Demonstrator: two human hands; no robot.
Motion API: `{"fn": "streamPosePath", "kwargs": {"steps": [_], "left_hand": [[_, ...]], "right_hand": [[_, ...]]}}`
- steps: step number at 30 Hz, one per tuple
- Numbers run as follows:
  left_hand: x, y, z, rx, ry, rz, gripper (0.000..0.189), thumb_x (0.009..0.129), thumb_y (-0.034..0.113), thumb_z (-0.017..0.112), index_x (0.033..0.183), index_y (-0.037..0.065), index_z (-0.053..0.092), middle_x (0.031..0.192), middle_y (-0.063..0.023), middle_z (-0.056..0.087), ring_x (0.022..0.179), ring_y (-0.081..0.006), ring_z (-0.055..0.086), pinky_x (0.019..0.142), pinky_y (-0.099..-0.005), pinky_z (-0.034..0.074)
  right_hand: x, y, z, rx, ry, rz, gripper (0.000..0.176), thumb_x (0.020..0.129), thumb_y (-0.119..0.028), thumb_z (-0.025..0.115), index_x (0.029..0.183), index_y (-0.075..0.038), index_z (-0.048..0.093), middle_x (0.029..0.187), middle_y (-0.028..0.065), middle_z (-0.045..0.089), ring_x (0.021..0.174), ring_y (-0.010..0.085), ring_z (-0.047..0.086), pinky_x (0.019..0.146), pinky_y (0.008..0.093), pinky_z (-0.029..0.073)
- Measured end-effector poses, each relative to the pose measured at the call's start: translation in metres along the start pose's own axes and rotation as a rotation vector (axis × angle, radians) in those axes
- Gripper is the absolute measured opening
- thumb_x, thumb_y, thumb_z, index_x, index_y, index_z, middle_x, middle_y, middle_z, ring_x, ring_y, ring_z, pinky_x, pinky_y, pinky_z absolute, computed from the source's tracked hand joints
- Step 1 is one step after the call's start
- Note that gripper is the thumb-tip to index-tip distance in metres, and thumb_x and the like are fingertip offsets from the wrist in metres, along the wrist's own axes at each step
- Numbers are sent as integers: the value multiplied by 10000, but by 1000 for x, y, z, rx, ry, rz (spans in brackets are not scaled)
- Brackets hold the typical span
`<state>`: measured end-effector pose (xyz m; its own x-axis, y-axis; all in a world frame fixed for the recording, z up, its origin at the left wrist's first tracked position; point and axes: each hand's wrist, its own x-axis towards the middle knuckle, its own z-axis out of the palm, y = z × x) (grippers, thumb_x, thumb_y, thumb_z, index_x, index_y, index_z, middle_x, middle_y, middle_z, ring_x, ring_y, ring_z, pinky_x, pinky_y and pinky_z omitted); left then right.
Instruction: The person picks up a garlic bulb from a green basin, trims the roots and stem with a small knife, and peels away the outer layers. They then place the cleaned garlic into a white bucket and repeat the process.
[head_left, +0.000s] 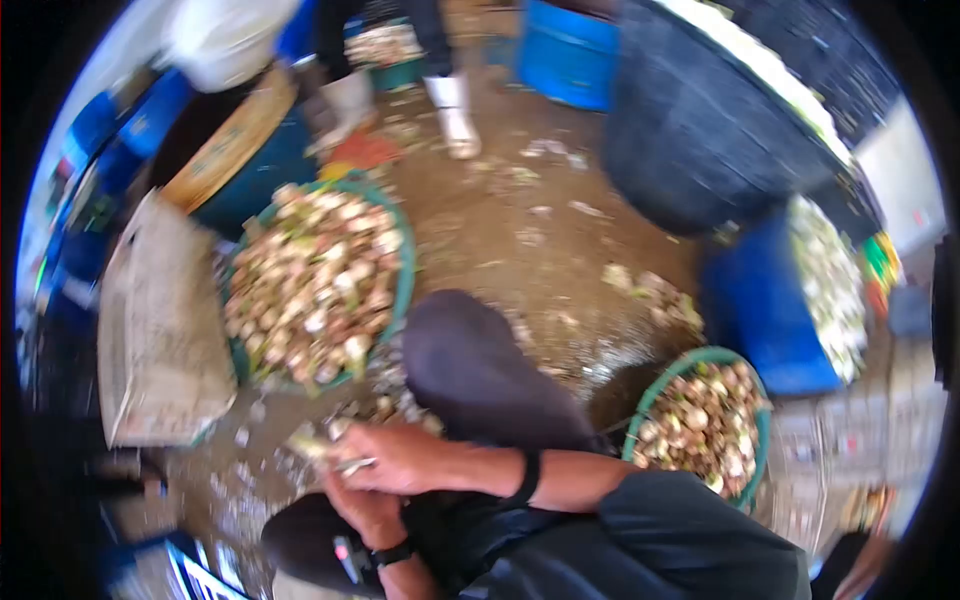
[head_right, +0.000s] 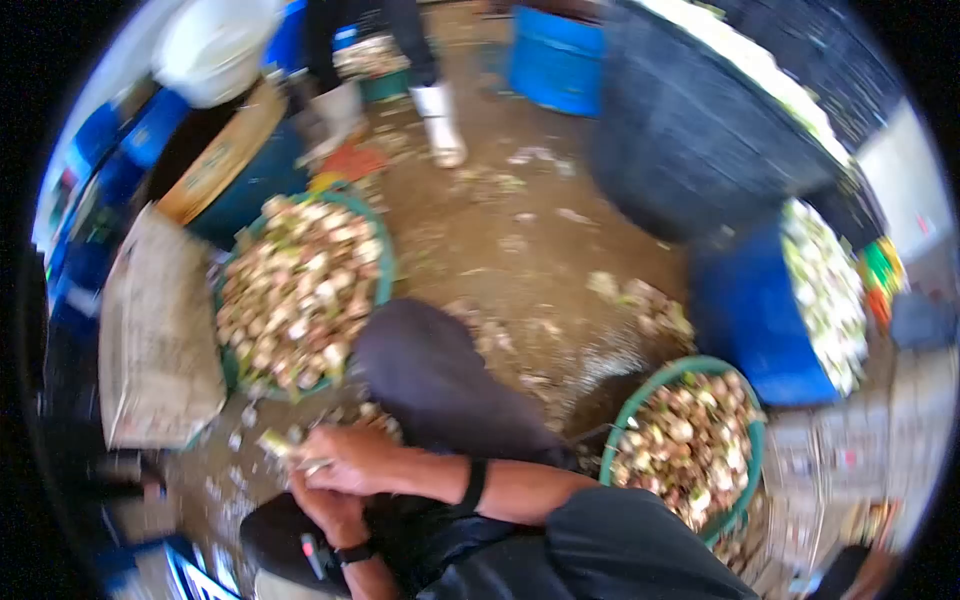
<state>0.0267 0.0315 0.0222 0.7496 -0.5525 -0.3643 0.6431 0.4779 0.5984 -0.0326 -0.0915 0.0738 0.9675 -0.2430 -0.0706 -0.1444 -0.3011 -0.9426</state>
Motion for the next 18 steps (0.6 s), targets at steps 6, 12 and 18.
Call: {"fn": "streamPosePath", "kwargs": {"steps": [6,12,18], "left_hand": [[4,-8,6,15,145,137,143,949,171,477,1005,49,526,834,-52,607,701,-143,608,614,-285,518],[5,-1,7,202,146,140,421,995,306,278,1084,-7,545,932,-114,630,789,-190,621,691,-304,510],[7,-5,8,57,231,50,494,998,352,243,1049,-12,573,885,-114,634,777,-188,619,682,-304,507]], "right_hand": [[5,9,-9,232,-75,113,466,834,-215,688,1215,4,535,925,56,648,815,96,596,718,266,497],[13,1,-29,628,121,356,353,966,-344,483,844,-24,570,666,14,526,541,88,467,503,236,381],[26,11,-19,968,430,222,458,977,-472,371,767,-82,490,621,32,447,483,128,422,464,256,363]]}}
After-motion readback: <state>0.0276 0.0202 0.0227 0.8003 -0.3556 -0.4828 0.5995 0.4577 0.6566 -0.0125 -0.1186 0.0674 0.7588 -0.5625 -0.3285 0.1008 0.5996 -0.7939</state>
